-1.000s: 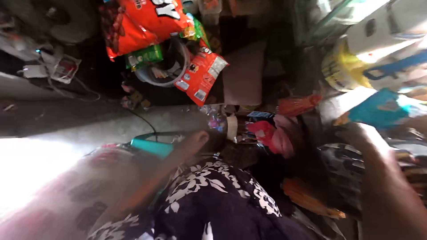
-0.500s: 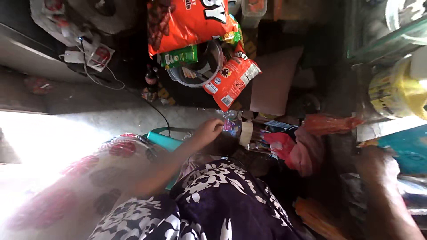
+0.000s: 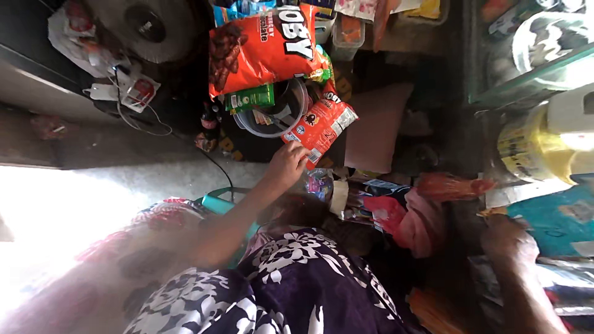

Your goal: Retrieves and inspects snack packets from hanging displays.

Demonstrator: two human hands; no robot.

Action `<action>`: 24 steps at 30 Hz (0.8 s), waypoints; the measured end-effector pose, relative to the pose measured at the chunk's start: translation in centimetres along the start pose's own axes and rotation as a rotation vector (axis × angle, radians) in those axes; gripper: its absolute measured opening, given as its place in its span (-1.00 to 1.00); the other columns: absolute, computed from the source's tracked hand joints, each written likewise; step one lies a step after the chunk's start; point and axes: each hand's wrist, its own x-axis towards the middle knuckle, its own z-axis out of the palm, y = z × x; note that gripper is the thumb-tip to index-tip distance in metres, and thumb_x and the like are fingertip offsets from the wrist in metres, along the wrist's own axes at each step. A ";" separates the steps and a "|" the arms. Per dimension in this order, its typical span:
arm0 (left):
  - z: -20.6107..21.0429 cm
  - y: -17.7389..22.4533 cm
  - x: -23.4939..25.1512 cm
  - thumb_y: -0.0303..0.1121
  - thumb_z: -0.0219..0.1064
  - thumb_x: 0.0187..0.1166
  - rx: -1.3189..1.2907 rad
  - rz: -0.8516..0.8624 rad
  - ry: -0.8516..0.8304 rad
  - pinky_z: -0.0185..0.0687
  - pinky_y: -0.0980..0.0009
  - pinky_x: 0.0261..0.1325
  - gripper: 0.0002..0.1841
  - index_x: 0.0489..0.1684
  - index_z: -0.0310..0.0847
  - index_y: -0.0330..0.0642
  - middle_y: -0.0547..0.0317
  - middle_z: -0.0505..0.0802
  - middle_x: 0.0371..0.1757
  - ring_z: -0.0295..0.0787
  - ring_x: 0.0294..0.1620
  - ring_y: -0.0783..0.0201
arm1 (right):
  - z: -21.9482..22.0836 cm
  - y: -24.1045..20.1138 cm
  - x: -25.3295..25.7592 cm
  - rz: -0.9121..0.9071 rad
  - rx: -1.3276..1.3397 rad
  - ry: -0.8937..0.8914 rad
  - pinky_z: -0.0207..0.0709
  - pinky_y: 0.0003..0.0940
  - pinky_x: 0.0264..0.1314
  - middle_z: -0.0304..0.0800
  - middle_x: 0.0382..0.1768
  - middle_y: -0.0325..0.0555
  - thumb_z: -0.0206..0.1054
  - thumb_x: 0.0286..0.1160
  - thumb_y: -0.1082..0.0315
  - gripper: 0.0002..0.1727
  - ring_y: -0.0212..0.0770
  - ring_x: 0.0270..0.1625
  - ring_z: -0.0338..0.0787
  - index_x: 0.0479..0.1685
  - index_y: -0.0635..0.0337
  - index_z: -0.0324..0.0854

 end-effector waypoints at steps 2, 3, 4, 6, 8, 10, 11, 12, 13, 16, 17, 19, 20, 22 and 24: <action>0.1 0.2 0.4 -0.50 0.30 0.62 0.025 0.020 -0.012 0.55 -0.05 0.46 -0.78 0.08 0.78 -0.38 -0.31 0.75 0.26 0.68 0.37 -0.21 | 0.1 0.1 0.0 -0.010 0.008 0.006 0.41 0.56 0.30 0.57 0.34 0.62 0.03 0.81 0.41 -0.61 0.60 0.40 0.60 0.45 0.46 0.47; 0.0 0.3 0.6 -0.49 0.30 0.63 0.037 0.022 -0.016 0.54 -0.06 0.47 -0.78 0.09 0.78 -0.36 -0.32 0.74 0.29 0.66 0.39 -0.22 | 0.1 0.1 0.0 -0.012 0.001 0.006 0.42 0.55 0.30 0.59 0.33 0.61 0.02 0.81 0.40 -0.61 0.59 0.39 0.61 0.44 0.45 0.47; -0.1 0.3 0.8 -0.47 0.30 0.63 0.046 0.028 -0.012 0.54 -0.07 0.46 -0.78 0.09 0.78 -0.35 -0.32 0.73 0.30 0.66 0.40 -0.22 | 0.1 0.1 0.0 -0.008 -0.005 -0.002 0.43 0.55 0.30 0.59 0.33 0.61 0.01 0.81 0.41 -0.60 0.59 0.39 0.61 0.46 0.45 0.46; -0.1 -0.2 1.1 -0.48 0.30 0.62 0.056 0.071 0.032 0.56 -0.08 0.43 -0.79 0.04 0.80 -0.35 -0.32 0.75 0.27 0.68 0.36 -0.23 | 0.1 0.1 0.1 -0.012 -0.007 -0.009 0.42 0.56 0.28 0.59 0.32 0.61 0.04 0.80 0.42 -0.60 0.60 0.38 0.61 0.47 0.44 0.45; -0.3 -0.7 1.2 -0.49 0.32 0.60 0.073 0.109 0.071 0.58 -0.07 0.41 -0.81 0.01 0.80 -0.35 -0.31 0.76 0.25 0.70 0.34 -0.22 | -0.4 0.2 0.0 -0.033 0.005 -0.016 0.42 0.58 0.27 0.60 0.32 0.61 0.09 0.76 0.43 -0.61 0.60 0.37 0.61 0.45 0.45 0.46; -0.3 -1.0 1.2 -0.52 0.34 0.57 0.104 0.118 0.061 0.55 -0.10 0.44 -0.80 0.05 0.79 -0.36 -0.34 0.74 0.29 0.66 0.40 -0.26 | -0.7 0.6 -0.1 -0.075 0.041 -0.008 0.39 0.61 0.28 0.59 0.33 0.60 0.13 0.73 0.43 -0.61 0.61 0.38 0.60 0.42 0.46 0.50; -0.2 -1.0 1.3 -0.52 0.34 0.57 0.122 0.118 0.030 0.50 -0.11 0.51 -0.77 0.10 0.77 -0.37 -0.37 0.71 0.35 0.60 0.48 -0.28 | -1.0 0.6 -0.2 -0.092 0.064 -0.002 0.37 0.62 0.29 0.59 0.33 0.61 0.13 0.74 0.41 -0.61 0.61 0.38 0.60 0.43 0.45 0.50; -0.1 -0.9 1.4 -0.52 0.34 0.58 0.138 0.117 -0.009 0.43 -0.12 0.58 -0.74 0.16 0.75 -0.38 -0.38 0.68 0.41 0.53 0.56 -0.30 | -1.2 0.7 -0.4 -0.097 0.080 -0.001 0.36 0.63 0.32 0.59 0.34 0.59 0.14 0.74 0.40 -0.60 0.61 0.40 0.59 0.45 0.42 0.50; 0.0 -0.6 1.6 -0.52 0.34 0.58 0.153 0.118 -0.053 0.38 -0.12 0.63 -0.72 0.20 0.74 -0.38 -0.39 0.66 0.45 0.47 0.61 -0.32 | -1.6 0.7 -0.6 -0.097 0.091 -0.001 0.35 0.63 0.32 0.61 0.34 0.58 0.15 0.73 0.40 -0.59 0.61 0.40 0.59 0.47 0.37 0.52; 0.3 0.8 2.6 -0.45 0.29 0.66 0.190 0.125 -0.152 0.20 -0.13 0.73 -0.69 0.30 0.71 -0.33 -0.37 0.59 0.56 0.30 0.73 -0.33 | -2.5 1.0 -0.7 -0.079 0.090 -0.019 0.32 0.62 0.36 0.62 0.33 0.57 0.23 0.67 0.39 -0.60 0.60 0.43 0.57 0.42 0.33 0.58; 0.5 1.1 3.0 -0.44 0.29 0.66 0.194 0.135 -0.155 0.19 -0.13 0.74 -0.69 0.30 0.71 -0.32 -0.37 0.58 0.56 0.29 0.73 -0.32 | -2.6 1.4 -0.5 -0.081 0.094 -0.010 0.31 0.61 0.39 0.62 0.34 0.57 0.27 0.64 0.38 -0.59 0.59 0.45 0.56 0.41 0.33 0.60; 1.1 1.7 3.6 -0.42 0.30 0.66 0.194 0.159 -0.142 0.18 -0.12 0.75 -0.70 0.27 0.73 -0.31 -0.35 0.58 0.57 0.29 0.74 -0.31 | -2.5 2.2 -0.4 -0.091 0.111 0.051 0.30 0.60 0.41 0.60 0.36 0.56 0.35 0.60 0.34 -0.56 0.58 0.47 0.54 0.42 0.31 0.61; 1.4 1.9 3.7 -0.42 0.31 0.65 0.194 0.182 -0.133 0.19 -0.13 0.74 -0.70 0.24 0.74 -0.31 -0.34 0.58 0.57 0.30 0.73 -0.31 | -2.7 2.3 -0.5 -0.085 0.119 0.083 0.31 0.58 0.42 0.58 0.38 0.55 0.38 0.59 0.31 -0.54 0.57 0.48 0.53 0.44 0.29 0.60; 2.1 2.5 3.6 -0.41 0.32 0.63 0.176 0.218 -0.128 0.23 -0.13 0.71 -0.72 0.19 0.77 -0.31 -0.32 0.61 0.55 0.33 0.71 -0.32 | -3.1 2.3 -1.0 -0.065 0.157 0.138 0.31 0.53 0.46 0.56 0.41 0.55 0.41 0.55 0.32 -0.50 0.56 0.50 0.51 0.44 0.33 0.59; 2.7 3.5 3.2 -0.42 0.34 0.62 0.118 0.237 -0.157 0.25 -0.13 0.71 -0.74 0.16 0.79 -0.31 -0.32 0.64 0.51 0.36 0.70 -0.30 | -3.7 1.9 -2.1 -0.079 0.263 0.172 0.27 0.52 0.50 0.51 0.42 0.61 0.34 0.58 0.39 -0.48 0.59 0.51 0.49 0.51 0.42 0.50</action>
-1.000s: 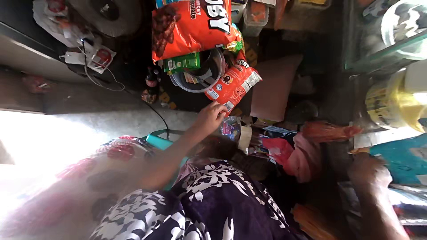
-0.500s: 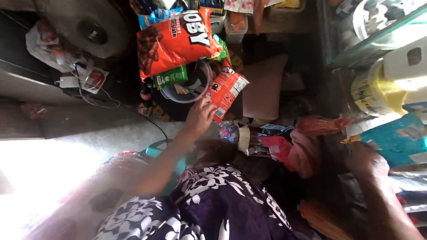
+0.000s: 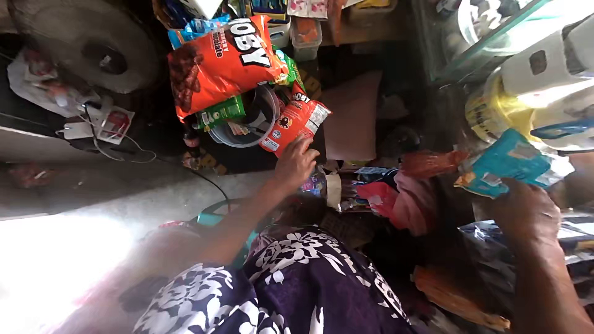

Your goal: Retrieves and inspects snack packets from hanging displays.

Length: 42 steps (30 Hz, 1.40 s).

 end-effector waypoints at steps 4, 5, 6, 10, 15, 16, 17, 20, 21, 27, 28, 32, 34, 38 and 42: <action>1.8 4.6 -0.4 -0.45 0.34 0.62 -0.299 0.063 -0.077 0.56 0.03 0.49 -0.73 0.17 0.78 -0.34 -0.21 0.78 0.29 0.70 0.39 -0.08 | -0.5 -4.6 -5.0 -0.279 0.354 -0.017 0.64 0.23 0.06 0.71 0.03 0.53 0.13 0.67 0.47 -0.48 0.33 -0.05 0.77 0.58 0.52 0.33; 2.1 6.2 -0.3 -0.43 0.30 0.65 -0.400 0.065 -0.138 0.60 0.06 0.44 -0.71 0.23 0.75 -0.36 -0.20 0.79 0.28 0.73 0.35 -0.04 | 0.0 -6.1 -6.3 -0.366 0.434 -0.048 0.69 0.11 0.00 0.73 0.03 0.46 0.15 0.67 0.45 -0.49 0.19 -0.10 0.80 0.55 0.52 0.36; 2.1 7.6 -0.1 -0.41 0.24 0.70 -0.498 0.064 -0.217 0.60 0.08 0.44 -0.67 0.30 0.71 -0.37 -0.21 0.79 0.30 0.74 0.35 -0.02 | 0.7 -7.7 -7.6 -0.448 0.493 -0.071 0.71 0.01 0.02 0.76 0.06 0.41 0.18 0.67 0.43 -0.51 0.09 -0.09 0.82 0.52 0.52 0.41; 1.6 10.6 0.2 -0.42 0.19 0.74 -0.821 0.069 -0.356 0.54 0.23 0.43 -0.68 0.22 0.71 -0.49 -0.24 0.83 0.17 0.75 0.27 0.09 | 3.1 -11.6 -10.6 -0.616 0.672 -0.049 0.72 -0.30 -0.18 0.79 -0.22 0.13 0.21 0.51 0.53 -0.56 -0.21 -0.30 0.77 0.37 0.55 0.53; -0.5 11.4 0.5 -0.47 0.29 0.67 -0.916 -0.022 -0.396 0.58 0.43 0.21 -0.79 -0.01 0.74 -0.49 -0.07 0.81 -0.02 0.70 0.03 0.36 | 3.0 -12.1 -11.3 -0.660 0.752 0.067 0.66 -0.61 -0.14 0.79 -0.28 -0.01 0.24 0.52 0.47 -0.55 -0.46 -0.30 0.73 0.36 0.55 0.53; -0.8 11.5 0.6 -0.45 0.30 0.67 -0.918 -0.038 -0.397 0.59 0.46 0.16 -0.79 -0.03 0.74 -0.47 -0.03 0.81 -0.05 0.70 -0.02 0.40 | 2.7 -12.2 -11.4 -0.653 0.742 0.071 0.65 -0.63 -0.13 0.79 -0.28 -0.01 0.25 0.51 0.47 -0.55 -0.47 -0.29 0.73 0.36 0.53 0.53; -0.9 11.7 0.6 -0.43 0.31 0.67 -0.916 -0.053 -0.394 0.59 0.49 0.10 -0.80 -0.05 0.75 -0.45 0.01 0.81 -0.09 0.69 -0.07 0.43 | 2.4 -12.2 -11.6 -0.653 0.727 0.074 0.64 -0.63 -0.12 0.79 -0.28 -0.02 0.25 0.50 0.48 -0.55 -0.47 -0.29 0.73 0.35 0.53 0.54; -1.2 12.0 0.7 -0.45 0.29 0.68 -0.940 -0.093 -0.406 0.54 0.56 -0.03 -0.82 -0.10 0.71 -0.44 0.11 0.78 -0.21 0.61 -0.22 0.53 | 2.0 -12.3 -11.9 -0.671 0.678 0.095 0.64 -0.61 -0.12 0.80 -0.29 0.00 0.24 0.49 0.48 -0.58 -0.42 -0.29 0.73 0.31 0.54 0.56; -1.1 12.0 0.8 -0.47 0.28 0.69 -0.964 -0.106 -0.408 0.54 0.58 -0.05 -0.83 -0.10 0.70 -0.45 0.12 0.77 -0.24 0.60 -0.25 0.54 | 2.0 -12.3 -11.9 -0.675 0.680 0.101 0.63 -0.62 -0.10 0.80 -0.27 0.00 0.24 0.51 0.47 -0.59 -0.43 -0.28 0.73 0.30 0.53 0.58; -0.8 12.1 0.9 -0.46 0.26 0.71 -1.046 -0.196 -0.270 0.53 0.56 -0.07 -0.84 -0.15 0.67 -0.44 0.14 0.75 -0.26 0.59 -0.27 0.54 | 1.8 -12.2 -11.6 -0.663 0.699 0.164 0.64 -0.57 0.03 0.84 -0.15 0.07 0.18 0.66 0.32 -0.61 -0.38 -0.12 0.78 0.19 0.48 0.70; -0.7 12.1 1.0 -0.47 0.26 0.70 -1.037 -0.190 -0.252 0.54 0.53 -0.03 -0.83 -0.15 0.67 -0.45 0.12 0.75 -0.25 0.60 -0.25 0.51 | 1.5 -12.5 -11.7 -0.660 0.658 0.177 0.63 -0.57 0.04 0.85 -0.15 0.08 0.21 0.65 0.30 -0.62 -0.35 -0.12 0.78 0.15 0.46 0.73; -0.8 12.7 1.2 -0.45 0.23 0.71 -0.963 -0.126 -0.233 0.51 0.45 -0.01 -0.79 -0.16 0.66 -0.50 0.00 0.74 -0.23 0.58 -0.22 0.39 | 0.9 -13.9 -12.1 -0.648 0.439 0.244 0.71 -0.19 -0.05 0.86 -0.21 0.23 0.31 0.52 0.36 -0.66 0.03 -0.20 0.84 0.08 0.46 0.78; -0.7 12.8 1.2 -0.42 0.19 0.74 -0.933 -0.098 -0.250 0.48 0.42 -0.01 -0.76 -0.14 0.65 -0.51 -0.03 0.73 -0.21 0.57 -0.20 0.35 | 0.9 -14.3 -12.0 -0.650 0.344 0.290 0.71 0.02 -0.10 0.86 -0.22 0.32 0.30 0.50 0.42 -0.70 0.20 -0.22 0.86 0.02 0.47 0.80; -0.4 12.6 1.0 -0.40 0.15 0.76 -0.857 -0.020 -0.209 0.52 0.24 0.10 -0.72 -0.15 0.64 -0.53 -0.19 0.74 -0.11 0.66 -0.06 0.13 | 0.5 -14.9 -12.1 -0.633 0.219 0.282 0.71 0.18 -0.10 0.86 -0.19 0.36 0.28 0.55 0.42 -0.71 0.31 -0.18 0.88 0.01 0.47 0.81; -0.7 12.8 1.0 -0.35 0.10 0.80 -0.798 -0.026 -0.244 0.50 0.14 0.17 -0.68 -0.08 0.62 -0.53 -0.25 0.73 -0.02 0.67 0.03 0.02 | 0.3 -15.3 -12.2 -0.618 0.154 0.290 0.71 0.22 -0.10 0.85 -0.20 0.36 0.27 0.58 0.46 -0.74 0.33 -0.16 0.88 -0.03 0.48 0.81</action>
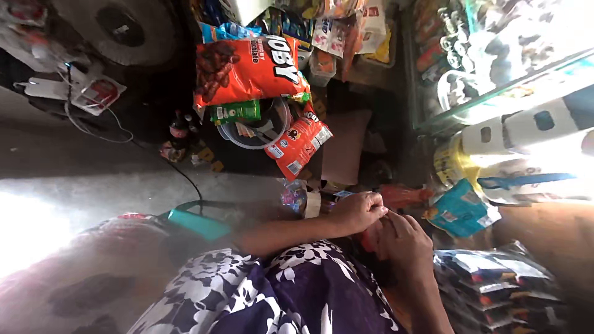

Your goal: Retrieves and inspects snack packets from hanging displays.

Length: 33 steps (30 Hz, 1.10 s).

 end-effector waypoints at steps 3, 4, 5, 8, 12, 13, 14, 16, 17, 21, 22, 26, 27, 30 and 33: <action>0.1 0.1 0.1 -0.34 0.08 0.82 0.006 0.002 -0.010 0.50 0.12 0.15 -0.67 -0.08 0.60 -0.53 -0.25 0.72 -0.04 0.66 0.01 0.01 | 0.1 0.5 0.0 -0.038 -0.020 0.041 0.73 0.17 -0.11 0.86 -0.24 0.33 0.25 0.59 0.46 -0.74 0.29 -0.18 0.89 -0.10 0.47 0.82; 0.2 0.2 0.2 -0.34 0.08 0.82 0.009 0.005 -0.013 0.50 0.11 0.16 -0.66 -0.08 0.60 -0.54 -0.26 0.72 -0.04 0.66 0.01 0.00 | 0.2 0.6 0.0 -0.052 -0.025 0.056 0.73 0.15 -0.13 0.86 -0.26 0.32 0.25 0.58 0.47 -0.74 0.28 -0.19 0.89 -0.11 0.47 0.82; 0.2 0.3 0.2 -0.34 0.08 0.82 0.015 0.007 -0.012 0.51 0.10 0.17 -0.66 -0.08 0.61 -0.54 -0.27 0.72 -0.03 0.67 0.02 -0.01 | 0.2 0.7 0.0 -0.062 -0.032 0.062 0.74 0.15 -0.14 0.86 -0.26 0.33 0.24 0.58 0.48 -0.74 0.29 -0.20 0.89 -0.11 0.48 0.82; 0.1 0.7 0.2 -0.34 0.07 0.82 0.025 0.010 -0.010 0.50 0.10 0.19 -0.66 -0.09 0.60 -0.54 -0.28 0.71 -0.02 0.66 0.04 -0.03 | 0.4 0.2 -0.1 -0.059 -0.050 0.055 0.74 0.17 -0.14 0.84 -0.24 0.38 0.21 0.59 0.51 -0.74 0.33 -0.20 0.88 -0.07 0.52 0.79; 0.3 0.4 0.1 -0.27 0.06 0.85 -0.021 0.022 0.007 0.52 0.12 0.22 -0.61 0.02 0.60 -0.55 -0.31 0.73 0.03 0.69 0.07 -0.01 | 0.1 -0.1 0.1 -0.050 -0.026 0.055 0.73 0.16 -0.07 0.85 -0.21 0.38 0.17 0.58 0.54 -0.73 0.34 -0.15 0.88 -0.02 0.54 0.77; 0.2 0.2 0.0 -0.25 0.06 0.85 -0.040 0.041 0.011 0.52 0.16 0.18 -0.59 0.00 0.60 -0.56 -0.29 0.73 -0.01 0.67 0.02 0.02 | 0.1 0.1 0.2 -0.052 0.004 0.067 0.73 0.15 -0.07 0.85 -0.22 0.37 0.16 0.57 0.55 -0.72 0.32 -0.16 0.88 -0.03 0.54 0.77; 0.0 0.1 -0.1 -0.24 0.06 0.85 -0.050 0.058 0.008 0.51 0.18 0.17 -0.58 0.00 0.60 -0.57 -0.29 0.73 -0.02 0.66 0.00 0.03 | 0.1 0.4 0.2 -0.049 0.047 0.072 0.73 0.14 -0.06 0.86 -0.21 0.36 0.16 0.56 0.55 -0.72 0.31 -0.16 0.88 -0.03 0.54 0.77; -1.0 -0.3 -0.5 -0.26 0.05 0.85 0.000 0.084 0.011 0.53 0.16 0.24 -0.59 0.08 0.62 -0.56 -0.31 0.76 0.04 0.69 0.08 0.01 | 0.2 1.2 -0.1 -0.027 0.173 0.041 0.74 0.07 0.03 0.88 -0.16 0.32 0.17 0.56 0.53 -0.71 0.23 -0.11 0.90 0.00 0.52 0.78; -1.7 -0.6 -0.7 -0.28 0.07 0.84 0.076 0.078 0.021 0.54 0.10 0.31 -0.60 0.15 0.64 -0.53 -0.30 0.78 0.10 0.73 0.16 -0.03 | 0.1 1.6 -0.4 -0.011 0.258 0.006 0.75 -0.04 0.06 0.90 -0.15 0.27 0.18 0.56 0.50 -0.71 0.11 -0.11 0.91 0.00 0.49 0.79; -5.7 -4.8 0.9 -0.26 0.27 0.72 0.507 -0.050 0.216 0.36 -0.19 0.60 -0.55 0.49 0.57 -0.33 -0.37 0.65 0.46 0.53 0.55 -0.27 | 0.4 3.1 -2.3 0.134 0.735 -0.239 0.68 -0.59 -0.15 0.86 -0.18 -0.15 0.19 0.58 0.42 -0.73 -0.53 -0.28 0.75 -0.08 0.36 0.80; -6.8 -6.2 1.8 -0.21 0.31 0.70 0.595 -0.111 0.267 0.20 -0.26 0.68 -0.46 0.60 0.47 -0.29 -0.43 0.54 0.58 0.35 0.68 -0.35 | 0.7 3.3 -3.0 0.164 0.871 -0.300 0.67 -0.61 -0.19 0.88 -0.14 -0.22 0.20 0.59 0.41 -0.74 -0.55 -0.28 0.75 -0.09 0.31 0.81; -9.6 -11.4 4.9 -0.06 0.53 0.47 0.844 -0.335 0.376 -0.33 -0.46 0.75 -0.07 0.84 0.13 -0.21 -0.63 0.02 0.80 -0.21 0.85 -0.53 | 1.4 3.4 -4.8 0.140 1.143 -0.457 0.73 -0.56 -0.01 0.91 0.02 -0.35 0.35 0.59 0.23 -0.81 -0.51 -0.06 0.83 -0.20 0.01 0.88; -9.7 -12.1 5.2 -0.06 0.57 0.42 0.894 -0.382 0.346 -0.44 -0.48 0.75 0.02 0.88 0.02 -0.18 -0.61 -0.11 0.83 -0.34 0.87 -0.51 | 1.6 3.5 -5.1 0.096 1.147 -0.469 0.73 -0.55 0.08 0.91 0.02 -0.38 0.37 0.57 0.21 -0.84 -0.51 0.02 0.83 -0.20 -0.04 0.88; -9.0 -13.5 5.2 -0.13 0.68 0.28 0.959 -0.360 0.319 -0.55 -0.54 0.71 0.13 0.92 -0.05 -0.07 -0.61 -0.20 0.84 -0.45 0.87 -0.52 | 2.0 3.7 -5.7 0.003 1.132 -0.464 0.70 -0.54 0.22 0.88 -0.01 -0.43 0.43 0.53 0.22 -0.90 -0.51 0.11 0.80 -0.17 -0.09 0.86; -9.0 -14.3 4.2 -0.20 0.65 0.31 0.836 -0.214 0.426 -0.42 -0.54 0.70 0.03 0.88 0.10 -0.03 -0.56 -0.01 0.83 -0.31 0.85 -0.56 | 2.1 3.5 -6.1 0.034 1.135 -0.464 0.69 -0.59 0.14 0.86 -0.05 -0.42 0.44 0.50 0.28 -0.93 -0.53 0.05 0.79 -0.21 -0.06 0.85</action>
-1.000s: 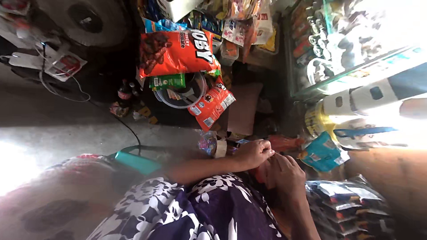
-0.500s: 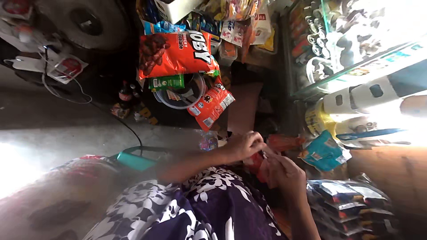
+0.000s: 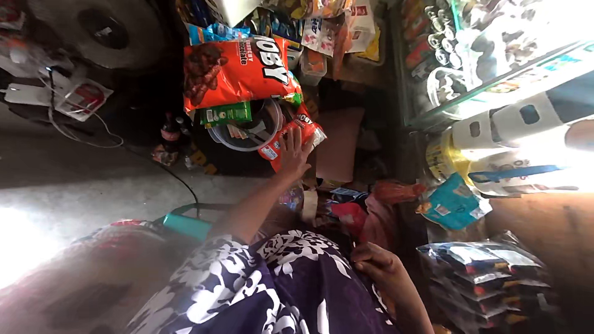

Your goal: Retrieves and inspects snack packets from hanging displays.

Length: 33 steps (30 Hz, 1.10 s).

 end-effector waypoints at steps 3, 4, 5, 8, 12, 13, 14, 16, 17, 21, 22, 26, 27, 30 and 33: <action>-1.2 -0.1 0.0 -0.16 0.41 0.59 -0.170 -0.058 0.082 -0.08 -0.39 0.73 -0.17 0.86 0.10 -0.16 -0.49 0.21 0.79 -0.04 0.84 -0.45 | 0.2 0.2 0.0 0.021 0.002 0.028 0.69 -0.63 0.08 0.86 -0.08 -0.44 0.45 0.48 0.28 -0.93 -0.58 0.00 0.78 -0.24 -0.04 0.84; -1.9 0.0 0.1 -0.19 0.31 0.67 -0.188 -0.087 0.073 -0.01 -0.33 0.74 -0.24 0.86 0.08 -0.23 -0.50 0.24 0.77 0.00 0.83 -0.42 | 0.3 0.2 0.0 0.031 0.012 0.037 0.70 -0.64 0.04 0.86 -0.08 -0.44 0.45 0.48 0.27 -0.93 -0.58 -0.03 0.78 -0.24 -0.04 0.85; -2.4 0.1 0.1 -0.24 0.24 0.71 -0.179 -0.104 0.064 0.01 -0.30 0.75 -0.29 0.84 0.08 -0.27 -0.48 0.25 0.76 0.02 0.83 -0.40 | 0.4 0.3 0.0 0.035 0.024 0.044 0.70 -0.64 0.01 0.85 -0.09 -0.43 0.45 0.49 0.27 -0.93 -0.58 -0.05 0.78 -0.24 -0.04 0.85; -1.8 1.2 -1.0 -0.44 0.26 0.63 -0.104 0.043 0.124 -0.17 -0.43 0.77 -0.43 0.67 0.37 -0.38 -0.46 0.33 0.74 0.04 0.83 -0.41 | 0.7 0.5 0.4 0.024 0.021 0.034 0.67 -0.66 0.08 0.85 -0.09 -0.47 0.43 0.52 0.22 -0.91 -0.60 -0.01 0.76 -0.24 -0.08 0.84; 0.8 3.3 -2.7 -0.61 0.32 0.51 0.025 0.299 0.131 -0.13 -0.45 0.74 -0.56 0.41 0.63 -0.35 -0.33 0.42 0.73 0.17 0.82 -0.27 | 0.8 0.4 1.1 0.005 0.007 0.012 0.67 -0.65 0.10 0.85 -0.10 -0.47 0.43 0.53 0.21 -0.90 -0.58 0.00 0.77 -0.23 -0.08 0.84; 1.1 3.5 -2.8 -0.60 0.33 0.51 0.055 0.319 0.111 -0.13 -0.42 0.74 -0.57 0.40 0.64 -0.35 -0.31 0.41 0.73 0.16 0.83 -0.25 | 0.8 0.4 1.2 0.005 -0.003 0.009 0.67 -0.65 0.10 0.84 -0.10 -0.47 0.42 0.53 0.21 -0.90 -0.59 0.00 0.77 -0.23 -0.08 0.83; 1.3 3.5 -3.0 -0.60 0.33 0.51 0.069 0.330 0.077 -0.14 -0.41 0.75 -0.57 0.40 0.64 -0.36 -0.32 0.40 0.74 0.13 0.84 -0.25 | 0.8 0.4 1.1 0.008 -0.015 0.012 0.67 -0.64 0.11 0.84 -0.10 -0.47 0.42 0.53 0.21 -0.90 -0.58 0.00 0.77 -0.23 -0.07 0.83; 1.3 3.3 -3.5 -0.60 0.35 0.50 0.101 0.354 0.008 -0.14 -0.41 0.76 -0.56 0.40 0.63 -0.38 -0.34 0.38 0.75 0.10 0.84 -0.28 | 0.8 0.4 1.1 0.009 -0.038 0.020 0.68 -0.62 0.13 0.85 -0.10 -0.49 0.41 0.53 0.21 -0.90 -0.58 0.01 0.77 -0.24 -0.08 0.82; 1.2 3.2 -3.8 -0.60 0.35 0.50 0.129 0.365 -0.035 -0.13 -0.40 0.76 -0.55 0.41 0.62 -0.39 -0.35 0.37 0.75 0.08 0.85 -0.28 | 0.8 0.5 1.1 0.009 -0.037 0.024 0.68 -0.61 0.14 0.85 -0.10 -0.49 0.40 0.54 0.21 -0.90 -0.58 0.02 0.78 -0.24 -0.08 0.82; 2.7 2.9 -5.7 -0.61 0.32 0.53 0.141 0.427 -0.185 -0.24 -0.40 0.79 -0.57 0.41 0.60 -0.43 -0.37 0.39 0.73 0.03 0.86 -0.28 | 0.9 0.3 1.0 0.028 0.000 0.045 0.67 -0.62 0.13 0.85 -0.10 -0.47 0.41 0.54 0.22 -0.89 -0.57 0.01 0.77 -0.26 -0.07 0.83; 3.2 2.9 -6.3 -0.63 0.28 0.55 0.108 0.443 -0.243 -0.25 -0.40 0.80 -0.59 0.39 0.61 -0.46 -0.39 0.43 0.70 0.06 0.85 -0.30 | 1.0 0.2 1.0 0.031 0.007 0.048 0.67 -0.62 0.12 0.85 -0.11 -0.47 0.40 0.54 0.23 -0.89 -0.57 0.01 0.77 -0.26 -0.06 0.83; 4.0 3.5 -8.6 -0.65 0.18 0.61 -0.008 0.516 -0.570 -0.22 -0.36 0.80 -0.75 0.15 0.66 -0.56 -0.46 0.66 0.43 0.32 0.69 -0.41 | 1.2 0.3 0.8 0.049 0.045 0.072 0.67 -0.62 0.12 0.85 -0.12 -0.44 0.40 0.52 0.28 -0.89 -0.57 0.00 0.77 -0.27 -0.02 0.83; 4.0 3.5 -9.0 -0.66 0.19 0.60 -0.037 0.522 -0.595 -0.24 -0.40 0.79 -0.76 0.12 0.67 -0.56 -0.46 0.66 0.43 0.30 0.70 -0.43 | 1.3 0.3 0.8 0.055 0.053 0.081 0.66 -0.62 0.12 0.85 -0.11 -0.44 0.39 0.52 0.29 -0.89 -0.57 0.00 0.77 -0.27 -0.01 0.83; 3.1 3.4 -8.7 -0.67 0.22 0.58 -0.090 0.479 -0.445 -0.21 -0.44 0.76 -0.63 0.35 0.62 -0.45 -0.39 0.48 0.66 0.15 0.79 -0.38 | 1.5 0.3 0.5 0.060 0.066 0.116 0.67 -0.63 0.11 0.86 -0.12 -0.43 0.40 0.51 0.31 -0.90 -0.57 -0.01 0.77 -0.28 0.00 0.83; 2.1 2.8 -5.6 -0.62 0.33 0.52 -0.121 0.379 -0.034 -0.01 -0.42 0.72 -0.52 0.47 0.63 -0.25 -0.32 0.49 0.67 0.22 0.78 -0.33 | 1.8 0.5 0.2 0.059 0.083 0.174 0.69 -0.62 0.08 0.87 -0.13 -0.41 0.39 0.50 0.34 -0.89 -0.55 -0.03 0.79 -0.28 0.00 0.84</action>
